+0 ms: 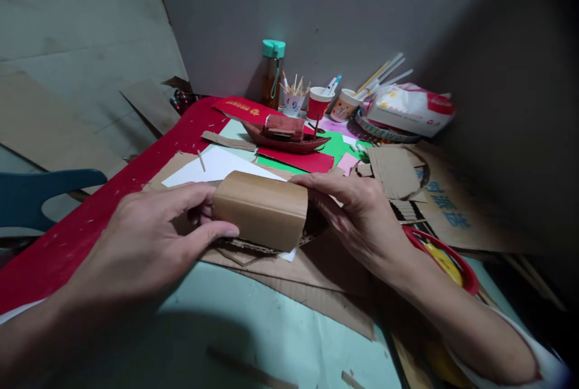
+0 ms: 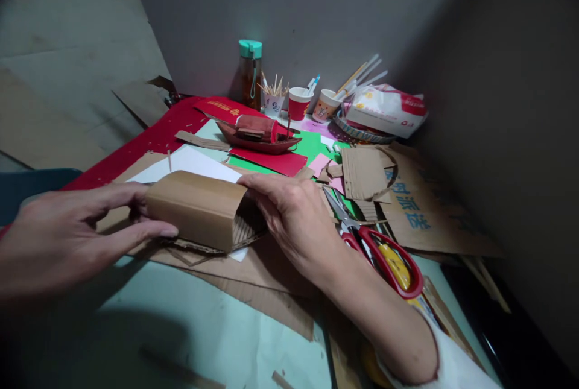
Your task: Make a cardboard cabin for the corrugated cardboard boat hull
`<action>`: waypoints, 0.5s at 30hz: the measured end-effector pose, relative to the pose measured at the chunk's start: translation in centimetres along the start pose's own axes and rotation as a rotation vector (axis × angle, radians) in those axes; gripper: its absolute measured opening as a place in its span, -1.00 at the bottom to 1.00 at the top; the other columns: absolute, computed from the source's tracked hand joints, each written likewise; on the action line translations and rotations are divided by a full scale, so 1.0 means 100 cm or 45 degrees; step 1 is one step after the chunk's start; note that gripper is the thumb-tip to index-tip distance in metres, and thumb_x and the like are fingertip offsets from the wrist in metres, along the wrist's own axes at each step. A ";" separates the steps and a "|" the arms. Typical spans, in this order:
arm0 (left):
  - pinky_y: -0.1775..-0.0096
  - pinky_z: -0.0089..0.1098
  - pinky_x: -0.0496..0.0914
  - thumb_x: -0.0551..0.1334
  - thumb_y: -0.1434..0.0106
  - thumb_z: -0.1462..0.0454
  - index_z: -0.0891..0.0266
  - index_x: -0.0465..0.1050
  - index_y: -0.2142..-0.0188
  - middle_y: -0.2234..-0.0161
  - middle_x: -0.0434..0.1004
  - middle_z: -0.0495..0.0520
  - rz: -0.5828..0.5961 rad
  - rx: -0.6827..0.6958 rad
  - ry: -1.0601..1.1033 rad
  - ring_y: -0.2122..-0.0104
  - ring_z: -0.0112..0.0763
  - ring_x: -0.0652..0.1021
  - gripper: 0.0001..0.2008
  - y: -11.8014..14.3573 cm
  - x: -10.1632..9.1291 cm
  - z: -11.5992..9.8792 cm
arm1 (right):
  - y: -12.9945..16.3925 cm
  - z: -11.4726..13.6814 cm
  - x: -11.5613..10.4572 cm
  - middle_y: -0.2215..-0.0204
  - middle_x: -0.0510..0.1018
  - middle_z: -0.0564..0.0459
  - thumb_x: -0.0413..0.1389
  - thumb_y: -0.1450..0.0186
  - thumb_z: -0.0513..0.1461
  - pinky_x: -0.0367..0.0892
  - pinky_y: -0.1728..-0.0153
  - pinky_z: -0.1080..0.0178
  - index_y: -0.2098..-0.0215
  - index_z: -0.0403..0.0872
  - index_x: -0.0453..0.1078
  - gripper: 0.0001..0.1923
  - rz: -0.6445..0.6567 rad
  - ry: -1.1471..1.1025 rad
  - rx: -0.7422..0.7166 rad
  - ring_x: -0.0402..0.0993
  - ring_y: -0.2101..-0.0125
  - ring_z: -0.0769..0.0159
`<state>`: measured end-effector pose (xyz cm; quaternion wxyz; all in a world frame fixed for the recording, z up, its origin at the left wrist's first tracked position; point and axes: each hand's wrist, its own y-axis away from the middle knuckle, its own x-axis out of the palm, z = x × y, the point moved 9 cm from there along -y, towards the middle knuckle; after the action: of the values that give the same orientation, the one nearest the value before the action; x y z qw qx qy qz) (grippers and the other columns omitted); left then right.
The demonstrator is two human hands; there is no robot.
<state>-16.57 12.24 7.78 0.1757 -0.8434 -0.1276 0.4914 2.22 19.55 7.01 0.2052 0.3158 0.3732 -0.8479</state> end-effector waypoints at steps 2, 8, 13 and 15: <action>0.56 -0.54 0.12 0.36 -0.19 0.03 0.13 0.42 0.50 0.62 0.36 -0.23 -0.003 0.000 -0.029 0.66 -0.58 0.25 -0.70 0.000 0.000 0.002 | 0.000 0.000 0.000 0.21 0.73 0.03 0.04 -0.39 -0.41 0.34 0.32 0.33 0.01 -0.06 0.58 -0.66 -0.016 -0.008 -0.004 0.64 0.29 0.27; 0.58 -0.52 0.14 0.35 -0.15 0.03 0.05 0.36 0.46 0.60 0.43 -0.26 -0.036 -0.024 -0.048 0.62 -0.51 0.39 -0.74 -0.002 0.000 0.011 | 0.000 0.002 0.000 0.44 0.68 0.02 0.05 -0.39 -0.38 0.25 0.44 0.32 0.08 -0.14 0.59 -0.72 -0.056 0.134 -0.064 0.54 0.50 0.30; 0.55 -0.52 0.25 0.34 -0.15 0.01 0.03 0.35 0.42 0.57 0.43 -0.25 0.042 -0.120 -0.032 0.59 -0.47 0.45 -0.75 0.001 0.005 0.024 | 0.002 0.008 0.002 0.39 0.68 0.02 0.03 -0.42 -0.38 0.22 0.45 0.33 0.12 -0.10 0.56 -0.74 -0.052 0.205 -0.146 0.52 0.49 0.34; 0.52 -0.51 0.31 0.33 -0.15 0.00 0.04 0.35 0.40 0.54 0.44 -0.22 0.063 -0.168 -0.023 0.56 -0.44 0.48 -0.74 0.002 0.006 0.030 | 0.002 0.010 0.002 0.44 0.65 0.05 0.03 -0.43 -0.37 0.19 0.47 0.34 0.16 -0.08 0.55 -0.76 -0.061 0.225 -0.166 0.48 0.53 0.37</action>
<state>-18.91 12.83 5.81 0.1065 -0.8515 -0.1405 0.4938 1.80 18.62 7.27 0.1714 0.3664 0.4516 -0.7953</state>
